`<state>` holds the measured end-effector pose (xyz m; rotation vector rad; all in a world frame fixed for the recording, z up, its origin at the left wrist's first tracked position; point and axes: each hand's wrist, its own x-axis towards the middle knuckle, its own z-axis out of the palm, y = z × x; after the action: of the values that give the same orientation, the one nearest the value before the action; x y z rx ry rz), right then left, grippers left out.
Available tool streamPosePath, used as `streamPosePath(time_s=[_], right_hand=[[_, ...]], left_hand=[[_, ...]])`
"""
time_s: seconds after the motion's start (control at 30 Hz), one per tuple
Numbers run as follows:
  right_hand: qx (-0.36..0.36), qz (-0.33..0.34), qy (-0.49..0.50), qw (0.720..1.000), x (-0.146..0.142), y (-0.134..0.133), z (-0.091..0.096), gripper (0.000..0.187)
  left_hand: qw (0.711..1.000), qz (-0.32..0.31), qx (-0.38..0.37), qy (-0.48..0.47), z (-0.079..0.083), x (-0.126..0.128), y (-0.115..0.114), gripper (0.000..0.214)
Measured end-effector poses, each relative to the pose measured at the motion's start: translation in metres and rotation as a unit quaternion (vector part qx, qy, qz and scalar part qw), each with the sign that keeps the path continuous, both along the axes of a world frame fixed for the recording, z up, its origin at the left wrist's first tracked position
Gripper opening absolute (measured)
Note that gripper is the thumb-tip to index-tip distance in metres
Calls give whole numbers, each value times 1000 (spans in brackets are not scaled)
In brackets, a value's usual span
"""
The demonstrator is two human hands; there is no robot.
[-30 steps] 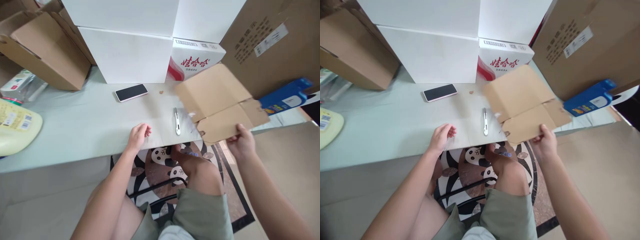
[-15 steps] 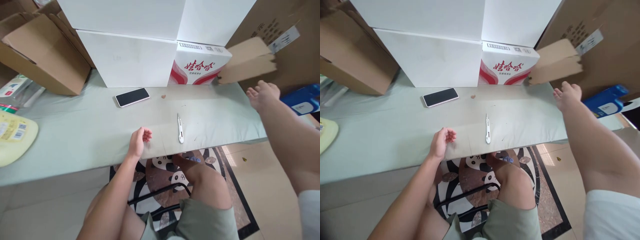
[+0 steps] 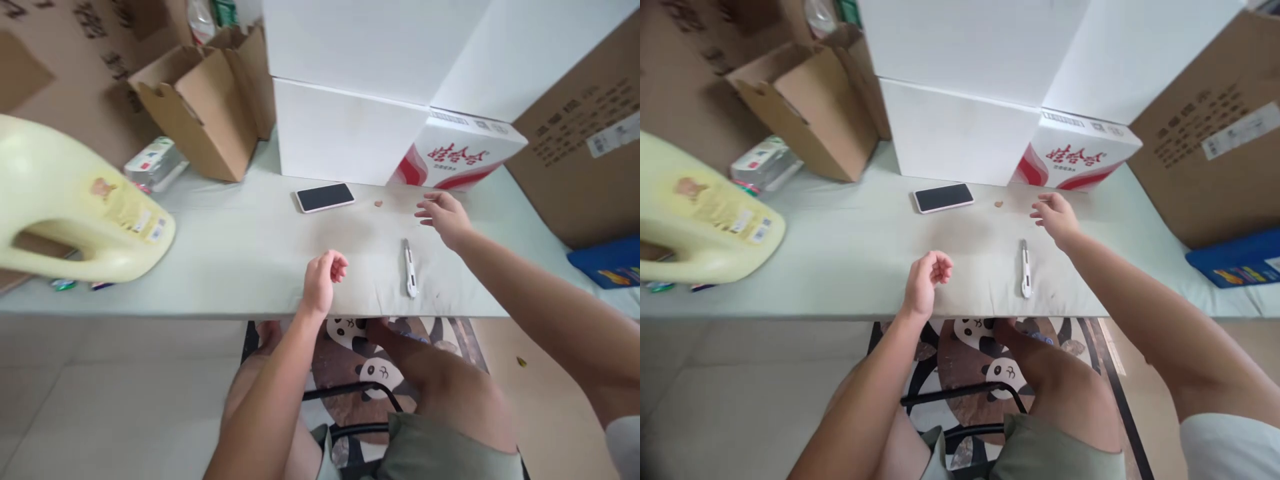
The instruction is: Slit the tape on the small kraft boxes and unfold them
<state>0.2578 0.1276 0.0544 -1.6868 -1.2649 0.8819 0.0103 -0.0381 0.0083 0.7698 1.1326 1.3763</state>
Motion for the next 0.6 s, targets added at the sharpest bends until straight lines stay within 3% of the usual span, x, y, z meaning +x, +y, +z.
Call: streamPosePath(time_s=[0.07, 0.13, 0.2, 0.3, 0.4, 0.47, 0.53, 0.6], right_hand=[[14, 89, -34, 995, -54, 6, 6, 22], [57, 206, -110, 971, -114, 11, 15, 23], [140, 325, -209, 912, -179, 13, 27, 26], [239, 435, -263, 827, -278, 16, 48, 29], [263, 491, -289, 779, -364, 27, 64, 23], [274, 487, -293, 776, -404, 37, 68, 15], [262, 477, -308, 780, -425, 45, 70, 6], [247, 460, -337, 783, -426, 45, 71, 6]], left_hand=[[1000, 17, 4, -10, 3, -7, -3, 42], [999, 32, 15, -16, 5, -15, -5, 41], [998, 45, 25, -23, 6, -22, -6, 38], [997, 53, 38, -32, 7, -31, -7, 35], [997, 49, 37, -42, 10, -38, -7, 35], [997, 54, 32, -50, 12, -42, -7, 35], [996, 60, 31, -57, 13, -46, -7, 34], [995, 64, 36, -62, 13, -51, -7, 34]])
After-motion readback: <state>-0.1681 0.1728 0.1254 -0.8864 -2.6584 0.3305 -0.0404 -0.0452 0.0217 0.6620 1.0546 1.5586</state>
